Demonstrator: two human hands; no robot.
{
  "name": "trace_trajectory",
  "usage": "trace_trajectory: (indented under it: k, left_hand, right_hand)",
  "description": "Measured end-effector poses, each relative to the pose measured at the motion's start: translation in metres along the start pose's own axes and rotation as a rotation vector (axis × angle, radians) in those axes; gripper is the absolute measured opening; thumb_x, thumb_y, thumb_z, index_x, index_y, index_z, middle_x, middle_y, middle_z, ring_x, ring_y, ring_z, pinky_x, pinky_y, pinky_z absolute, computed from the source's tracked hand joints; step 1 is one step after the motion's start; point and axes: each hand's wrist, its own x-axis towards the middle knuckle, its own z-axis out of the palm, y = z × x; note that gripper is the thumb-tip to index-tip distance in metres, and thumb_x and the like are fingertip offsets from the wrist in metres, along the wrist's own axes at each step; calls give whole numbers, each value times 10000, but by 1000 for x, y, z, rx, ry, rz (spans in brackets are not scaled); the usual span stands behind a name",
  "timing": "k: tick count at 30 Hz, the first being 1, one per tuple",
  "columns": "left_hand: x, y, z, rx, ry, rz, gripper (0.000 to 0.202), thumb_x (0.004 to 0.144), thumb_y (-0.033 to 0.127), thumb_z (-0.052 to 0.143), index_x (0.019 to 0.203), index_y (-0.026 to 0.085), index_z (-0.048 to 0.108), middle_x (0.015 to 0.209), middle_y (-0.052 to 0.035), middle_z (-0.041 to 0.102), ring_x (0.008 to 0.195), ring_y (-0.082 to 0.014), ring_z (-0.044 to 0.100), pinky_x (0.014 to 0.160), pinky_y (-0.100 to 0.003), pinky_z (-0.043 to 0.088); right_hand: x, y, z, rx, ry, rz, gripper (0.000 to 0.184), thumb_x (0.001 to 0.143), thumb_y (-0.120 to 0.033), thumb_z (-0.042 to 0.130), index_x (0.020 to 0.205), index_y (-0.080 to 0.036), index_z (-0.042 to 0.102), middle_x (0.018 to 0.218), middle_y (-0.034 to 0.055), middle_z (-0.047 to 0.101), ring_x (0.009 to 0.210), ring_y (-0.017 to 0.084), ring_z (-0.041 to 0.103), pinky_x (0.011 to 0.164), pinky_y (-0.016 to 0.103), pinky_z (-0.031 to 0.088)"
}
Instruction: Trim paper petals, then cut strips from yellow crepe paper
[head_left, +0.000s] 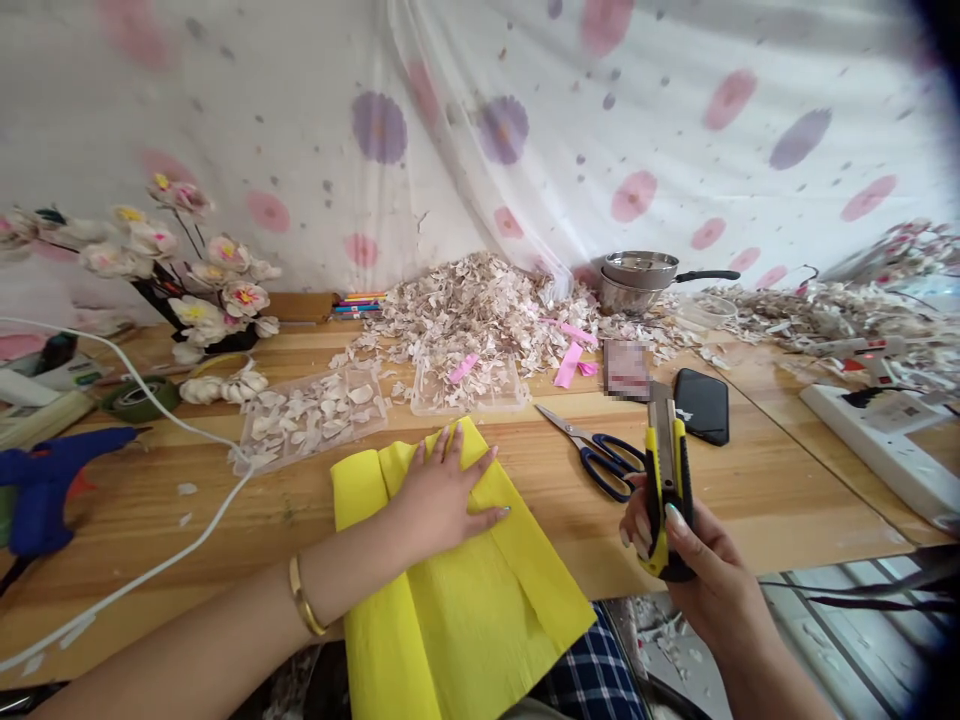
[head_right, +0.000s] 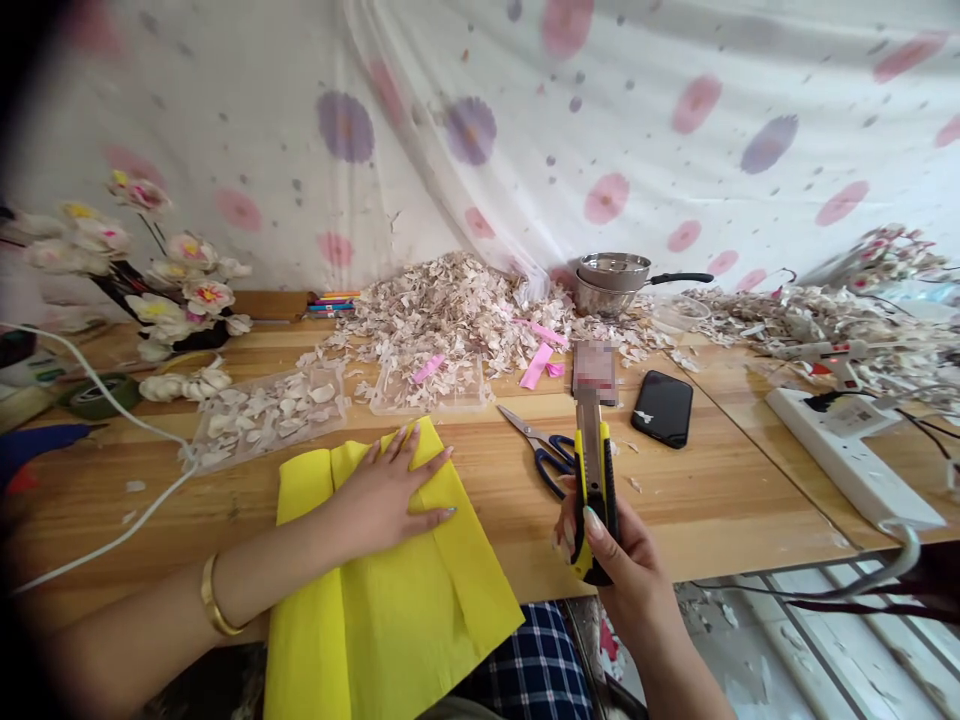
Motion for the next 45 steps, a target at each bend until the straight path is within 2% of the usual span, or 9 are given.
trace_trajectory:
  k: [4,6,13,20,28,31,35,40,45]
  left_hand:
    - [7,3,-6,64,59,-36,1007,757,742,480,1475,64,281,1516,-225,296,1379,-413,286,1093,-508,270]
    - [10,1,-5,94,89,-36,1017,757,763,446,1457,37,313,1514,-215,308,1359,-399,322,1079,-491,298]
    - [11,-7,5,87,110,-23,969,780,777,338,1484,113,283,1567,-96,206,1376,-403,279,1082,-515,270]
    - [15,-14,7,35,116,12,994,744,821,327,1485,159,291,1566,-93,220,1409,-408,203,1123,-554,151]
    - [15,-13,4,25,98,18,983,729,835,342,1485,209,297,1562,-135,228,1413,-416,193,1107,-571,190]
    - [15,-11,8,36,111,21,978,758,795,361,1496,162,256,1564,-148,205,1428,-383,178,1123,-535,196]
    - [15,-9,13,44,124,12,998,775,759,377,1477,58,263,1550,-185,207,1429,-357,196,1150,-495,181]
    - [14,-9,15,62,133,48,1002,792,725,397,1450,-22,284,1538,-232,196,1430,-350,192,1168,-473,167]
    - [13,-10,16,51,128,75,979,819,699,382,1446,-46,282,1535,-229,211,1433,-353,176,1182,-475,124]
  right_hand:
    - [0,1,6,-75,51,16,268,779,-384,727,938,-189,635,644,8,551,608,154,502,582,283,413]
    - [-3,3,9,-109,64,32,270,784,-404,719,916,-188,623,637,8,550,601,158,496,581,289,405]
    - [-11,7,14,-192,45,98,316,798,-462,686,923,-178,628,665,20,549,627,170,499,582,288,389]
    - [4,3,36,-247,-60,36,256,842,-440,646,899,-196,592,698,14,575,618,154,513,615,280,419]
    - [14,5,49,-277,-186,20,227,895,-419,580,908,-194,606,823,54,646,789,199,611,763,312,487]
    - [20,9,52,-347,-218,21,261,903,-439,560,943,-191,627,915,78,668,875,217,612,766,304,488]
    - [30,16,60,-413,-194,56,281,865,-452,606,949,-184,626,881,67,660,756,190,594,628,277,477]
    - [57,12,70,-503,-303,-30,226,843,-395,638,927,-186,621,953,68,667,873,218,617,769,328,490]
    - [95,4,84,-795,-441,-15,218,909,-375,504,825,-181,559,683,14,616,623,164,570,593,282,446]
